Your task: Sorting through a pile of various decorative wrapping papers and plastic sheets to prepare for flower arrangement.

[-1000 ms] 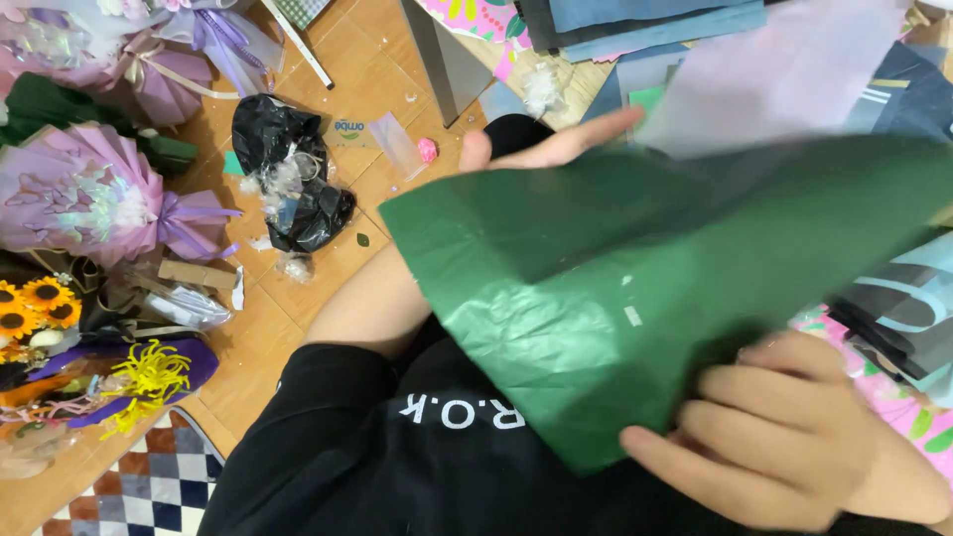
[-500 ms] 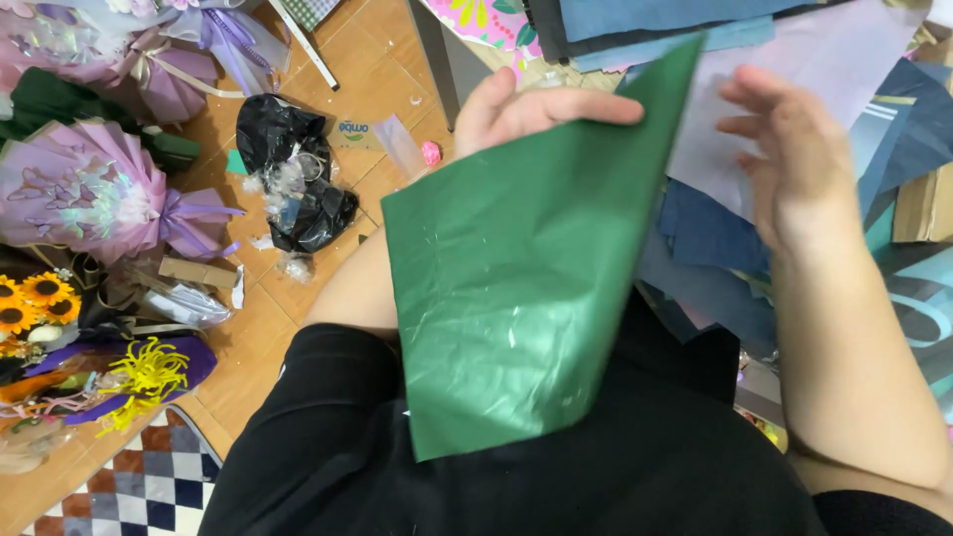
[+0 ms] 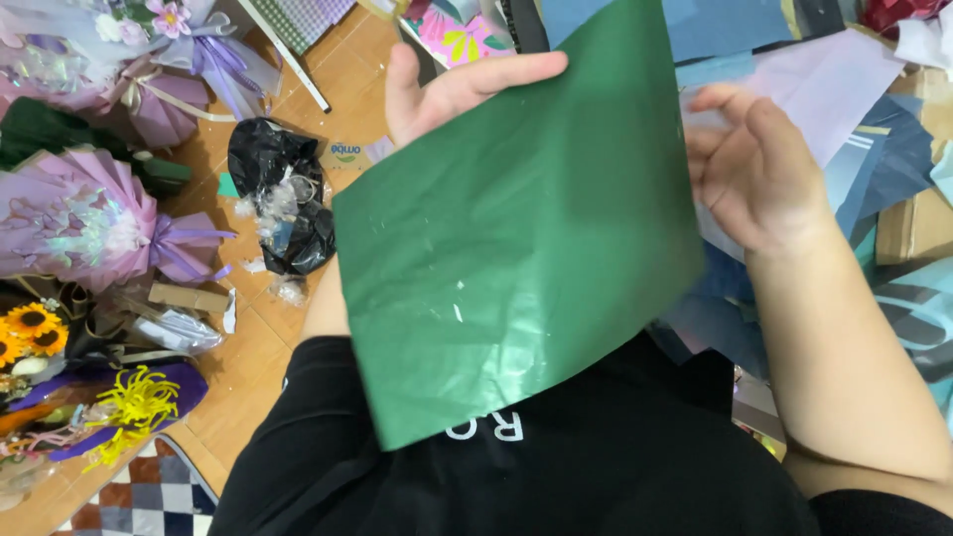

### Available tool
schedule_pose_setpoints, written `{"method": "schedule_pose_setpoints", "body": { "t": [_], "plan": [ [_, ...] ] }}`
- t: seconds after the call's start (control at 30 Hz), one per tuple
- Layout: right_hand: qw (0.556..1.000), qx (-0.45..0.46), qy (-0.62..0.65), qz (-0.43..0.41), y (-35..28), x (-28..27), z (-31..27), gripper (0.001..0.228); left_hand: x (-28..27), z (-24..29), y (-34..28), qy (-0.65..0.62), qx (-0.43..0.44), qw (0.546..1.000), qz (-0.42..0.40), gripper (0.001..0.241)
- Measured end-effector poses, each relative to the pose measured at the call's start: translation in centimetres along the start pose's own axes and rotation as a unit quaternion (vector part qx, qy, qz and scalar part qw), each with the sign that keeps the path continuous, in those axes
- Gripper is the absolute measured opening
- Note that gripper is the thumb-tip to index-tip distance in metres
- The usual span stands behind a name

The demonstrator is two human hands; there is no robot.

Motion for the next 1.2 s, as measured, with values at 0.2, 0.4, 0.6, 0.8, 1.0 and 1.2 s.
{"method": "schedule_pose_setpoints", "body": {
  "t": [0.2,0.4,0.6,0.8,1.0,1.2],
  "plan": [
    [0.979,-0.151,0.112,-0.075,0.5,-0.3,1.9,0.04,1.1,2.1,0.0,0.12,-0.112,0.984,0.074,0.093],
    [0.961,-0.107,-0.23,0.108,0.5,-1.0,-0.9,0.022,1.1,4.3,-0.5,0.019,-0.037,0.948,0.316,0.124],
    [0.889,-0.127,-0.323,0.298,1.0,-7.9,-4.7,0.031,-7.8,4.6,-7.9,0.061,0.117,0.932,0.339,0.13],
    [0.848,-0.175,-0.387,0.316,3.4,-9.5,-8.2,0.039,-9.9,5.2,-5.7,0.396,0.11,0.873,0.261,0.095],
    [0.83,-0.254,-0.351,0.351,6.2,-14.5,-9.2,0.029,-7.7,7.5,0.3,0.74,-0.031,0.598,0.306,0.035],
    [0.81,-0.209,-0.392,0.383,7.2,-15.8,-10.7,0.041,-14.5,6.6,2.9,0.765,-0.222,0.516,0.316,0.063]
  ]
}}
Point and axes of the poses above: each hand's wrist, its own y-axis towards the middle knuckle, its own x-axis out of the palm, z = x × y, the point moved 9 cm from there along y, towards the middle knuckle, and after that the axes turned 14 degrees about -z, right-handed, at the moved point
